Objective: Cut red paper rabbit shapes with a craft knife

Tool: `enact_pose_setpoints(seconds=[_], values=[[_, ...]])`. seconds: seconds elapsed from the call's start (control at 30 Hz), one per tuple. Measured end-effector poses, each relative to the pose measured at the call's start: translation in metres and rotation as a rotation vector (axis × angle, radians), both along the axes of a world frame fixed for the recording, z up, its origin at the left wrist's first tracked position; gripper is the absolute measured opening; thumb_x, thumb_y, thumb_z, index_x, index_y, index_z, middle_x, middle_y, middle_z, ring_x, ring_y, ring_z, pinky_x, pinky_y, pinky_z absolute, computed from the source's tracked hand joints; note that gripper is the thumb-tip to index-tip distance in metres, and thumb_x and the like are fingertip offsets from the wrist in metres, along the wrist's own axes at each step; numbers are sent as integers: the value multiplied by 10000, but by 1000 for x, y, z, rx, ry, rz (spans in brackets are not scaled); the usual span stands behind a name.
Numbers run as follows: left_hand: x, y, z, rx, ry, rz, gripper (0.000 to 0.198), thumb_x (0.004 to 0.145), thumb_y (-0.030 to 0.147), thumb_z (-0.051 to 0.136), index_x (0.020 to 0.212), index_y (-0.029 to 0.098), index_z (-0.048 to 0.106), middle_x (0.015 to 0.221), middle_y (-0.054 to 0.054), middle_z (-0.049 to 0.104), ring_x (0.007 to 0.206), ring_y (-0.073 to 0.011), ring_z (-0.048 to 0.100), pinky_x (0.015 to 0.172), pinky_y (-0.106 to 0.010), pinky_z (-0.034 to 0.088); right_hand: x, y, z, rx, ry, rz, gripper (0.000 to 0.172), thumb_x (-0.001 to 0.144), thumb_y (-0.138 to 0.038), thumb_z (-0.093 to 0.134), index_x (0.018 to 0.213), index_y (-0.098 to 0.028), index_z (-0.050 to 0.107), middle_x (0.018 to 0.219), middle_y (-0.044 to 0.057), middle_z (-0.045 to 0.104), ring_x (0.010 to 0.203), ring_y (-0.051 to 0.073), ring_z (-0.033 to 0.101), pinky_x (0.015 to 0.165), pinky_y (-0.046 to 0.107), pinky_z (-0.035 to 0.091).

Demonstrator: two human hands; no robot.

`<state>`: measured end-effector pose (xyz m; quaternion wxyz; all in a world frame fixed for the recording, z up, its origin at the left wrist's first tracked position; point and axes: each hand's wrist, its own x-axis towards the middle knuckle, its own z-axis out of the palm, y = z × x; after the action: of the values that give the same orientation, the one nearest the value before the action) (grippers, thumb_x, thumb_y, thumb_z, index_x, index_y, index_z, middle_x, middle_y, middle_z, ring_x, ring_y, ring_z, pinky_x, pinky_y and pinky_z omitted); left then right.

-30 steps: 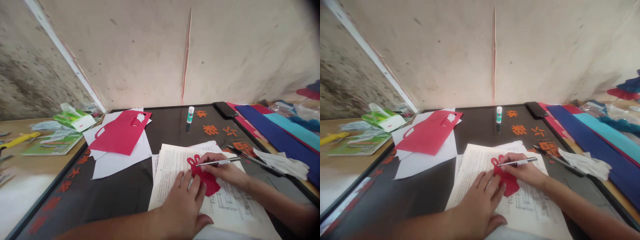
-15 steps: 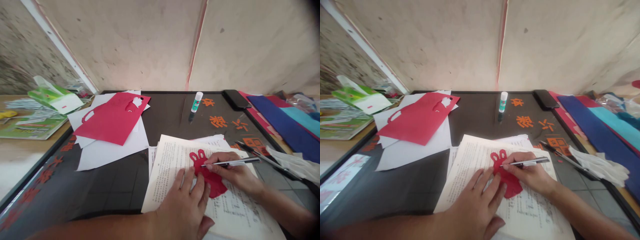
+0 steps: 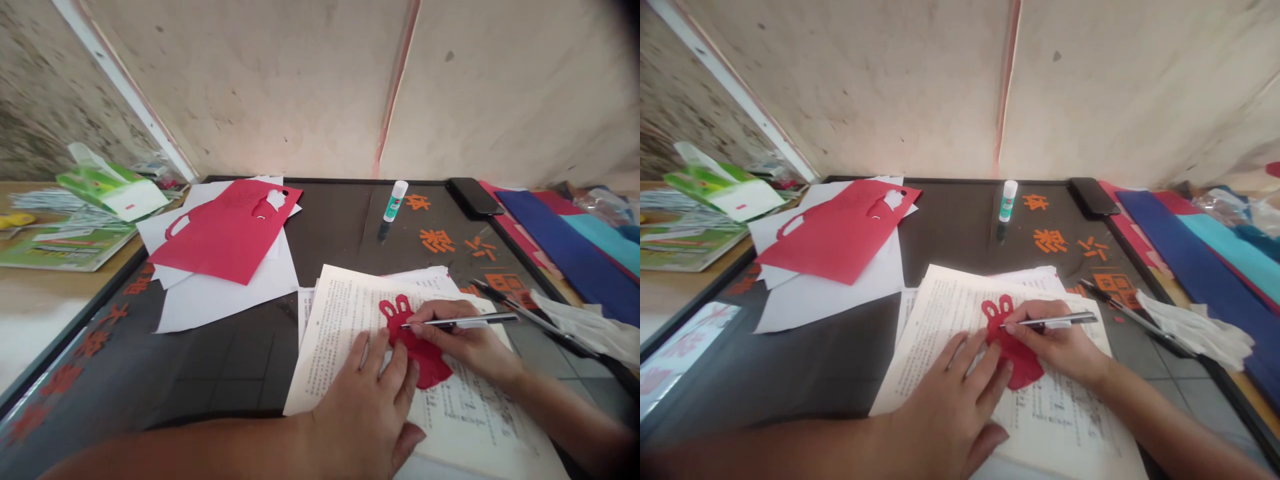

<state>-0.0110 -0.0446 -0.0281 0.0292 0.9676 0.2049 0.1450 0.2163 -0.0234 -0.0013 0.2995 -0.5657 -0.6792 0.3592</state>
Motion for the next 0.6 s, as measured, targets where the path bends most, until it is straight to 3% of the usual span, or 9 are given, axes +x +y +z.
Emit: enact_pose_setpoints(seconds=[0.17, 0.27, 0.4, 0.53, 0.6], values=[[0, 3, 0, -69, 3, -38, 608, 996, 489, 367, 1378, 27, 469, 1407, -258, 468, 1353, -446, 394, 1111, -558, 297, -1, 0, 2, 19, -30, 13, 233, 878, -395, 651, 760, -213, 735, 705, 32, 719, 636, 171, 630, 604, 302, 506], [2, 1, -4, -16, -21, -27, 580, 995, 473, 395, 1396, 58, 446, 1399, -259, 485, 1323, -428, 443, 1084, -552, 319, 0, 1, 4, 16, -29, 33, 235, 882, -398, 644, 768, -215, 736, 713, 34, 724, 636, 175, 637, 599, 304, 517], [6, -2, -5, 56, -43, -18, 566, 1001, 457, 410, 1400, 55, 432, 1400, -235, 510, 1319, -383, 451, 1059, -502, 347, 3, 3, 3, 10, -37, 77, 225, 891, -393, 634, 790, -221, 738, 731, 37, 736, 655, 181, 651, 613, 308, 529], [4, -1, 2, -50, 28, -66, 530, 1021, 466, 343, 1381, 102, 477, 1480, -148, 462, 1326, -327, 427, 1050, -468, 370, 4, 5, 1, 18, -33, 87, 234, 872, -420, 651, 776, -226, 740, 732, 43, 740, 664, 202, 664, 626, 332, 544], [1, 2, 5, -51, -32, -49, 483, 1023, 444, 347, 1349, 128, 514, 1459, -113, 494, 1310, -312, 439, 1062, -481, 354, 5, 5, 1, 22, -34, 82, 233, 867, -422, 654, 767, -230, 741, 727, 42, 740, 659, 203, 661, 620, 335, 543]])
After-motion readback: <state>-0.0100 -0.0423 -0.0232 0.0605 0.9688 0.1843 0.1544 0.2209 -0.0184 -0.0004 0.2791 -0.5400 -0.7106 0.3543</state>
